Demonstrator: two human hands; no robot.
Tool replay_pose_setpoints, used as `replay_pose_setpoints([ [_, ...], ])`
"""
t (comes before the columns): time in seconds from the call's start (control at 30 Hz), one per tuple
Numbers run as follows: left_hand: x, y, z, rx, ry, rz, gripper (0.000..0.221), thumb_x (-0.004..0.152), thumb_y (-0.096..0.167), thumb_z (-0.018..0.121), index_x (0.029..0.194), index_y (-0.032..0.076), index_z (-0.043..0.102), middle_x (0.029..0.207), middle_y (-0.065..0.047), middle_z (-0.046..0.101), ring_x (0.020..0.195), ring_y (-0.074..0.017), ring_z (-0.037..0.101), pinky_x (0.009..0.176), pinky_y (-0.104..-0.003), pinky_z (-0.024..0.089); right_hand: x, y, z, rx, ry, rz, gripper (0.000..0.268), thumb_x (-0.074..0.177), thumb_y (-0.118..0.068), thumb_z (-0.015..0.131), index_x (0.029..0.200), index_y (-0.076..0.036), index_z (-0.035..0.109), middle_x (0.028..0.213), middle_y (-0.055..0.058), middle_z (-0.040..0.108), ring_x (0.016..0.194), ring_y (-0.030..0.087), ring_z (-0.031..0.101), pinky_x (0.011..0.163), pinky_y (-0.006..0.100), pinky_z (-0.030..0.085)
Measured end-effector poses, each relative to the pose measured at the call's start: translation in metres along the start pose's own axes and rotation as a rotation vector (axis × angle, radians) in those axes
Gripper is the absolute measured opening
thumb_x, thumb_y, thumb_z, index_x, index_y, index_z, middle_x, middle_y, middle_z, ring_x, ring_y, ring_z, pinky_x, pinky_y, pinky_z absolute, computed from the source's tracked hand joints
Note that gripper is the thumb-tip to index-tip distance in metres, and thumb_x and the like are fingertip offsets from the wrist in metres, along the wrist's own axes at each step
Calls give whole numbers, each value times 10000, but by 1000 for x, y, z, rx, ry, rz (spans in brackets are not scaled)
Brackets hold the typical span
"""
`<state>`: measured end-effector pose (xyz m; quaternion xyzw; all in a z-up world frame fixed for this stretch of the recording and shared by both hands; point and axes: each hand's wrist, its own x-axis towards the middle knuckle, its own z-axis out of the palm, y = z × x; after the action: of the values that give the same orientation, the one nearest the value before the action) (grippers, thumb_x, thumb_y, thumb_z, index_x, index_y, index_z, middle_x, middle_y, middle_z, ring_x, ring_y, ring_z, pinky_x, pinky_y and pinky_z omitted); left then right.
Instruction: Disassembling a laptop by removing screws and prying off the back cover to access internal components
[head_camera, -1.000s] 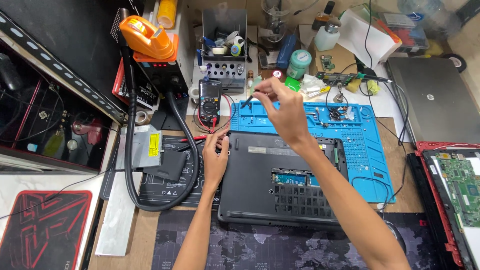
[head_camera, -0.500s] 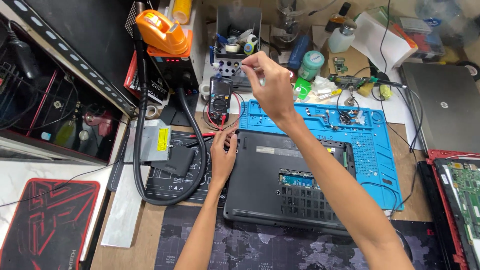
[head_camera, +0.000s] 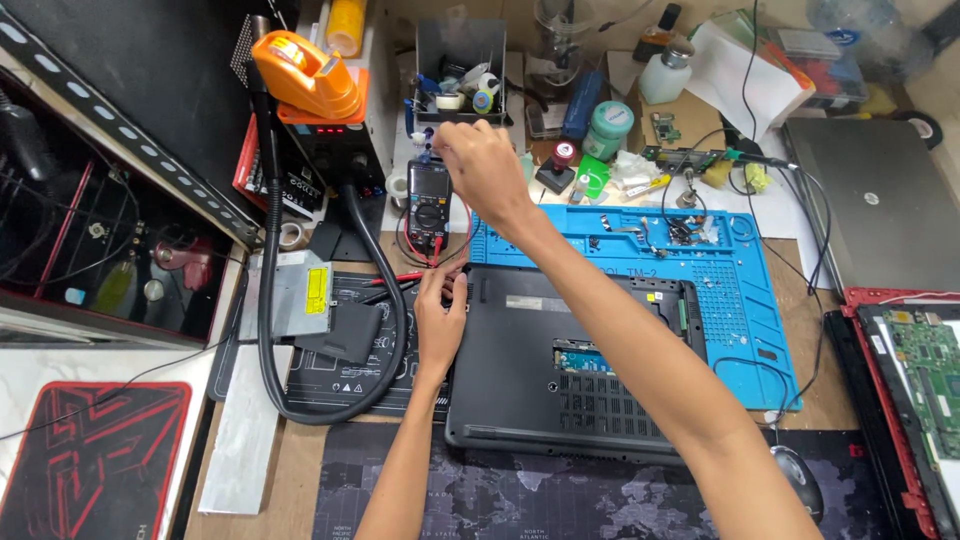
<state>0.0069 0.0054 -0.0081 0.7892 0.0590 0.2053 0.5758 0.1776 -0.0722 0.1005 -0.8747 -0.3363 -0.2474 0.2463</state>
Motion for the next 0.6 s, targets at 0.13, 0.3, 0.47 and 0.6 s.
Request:
replay_pose_setpoints([
  [0.13,0,-1,1,6,-7,1,288,1047,159,564,1302,122,692,983,-121,609,866,-226,637,788,-365,544,-4,-2,-2,-82,30,-17,117,999,-112,637,979,-195,719,996,-7,699,972,170,621,929,386,466],
  [0.3,-1,1,0,3,6,2,290,1045,164,568,1301,130,700,985,-124,622,865,-233,643,791,-358,545,-25,-8,-19,-45,34,81,314,1092,-158,517,1381,-170,639,1458,124,527,1281,295,547,1090,530,346],
  [0.47,-2,4,0,19,11,1,289,1037,172,580,1292,118,704,984,-134,633,869,-250,652,793,-366,546,-93,-16,-67,145,-24,217,348,1091,-224,532,1430,-171,594,1437,144,524,1313,342,530,1102,631,318],
  [0.6,-3,5,0,33,25,13,278,1019,146,600,1272,113,713,989,-145,648,884,-261,667,806,-351,559,-170,-9,-103,92,-120,395,353,1061,-345,576,1397,-247,618,1340,48,561,1250,247,588,1083,584,354],
])
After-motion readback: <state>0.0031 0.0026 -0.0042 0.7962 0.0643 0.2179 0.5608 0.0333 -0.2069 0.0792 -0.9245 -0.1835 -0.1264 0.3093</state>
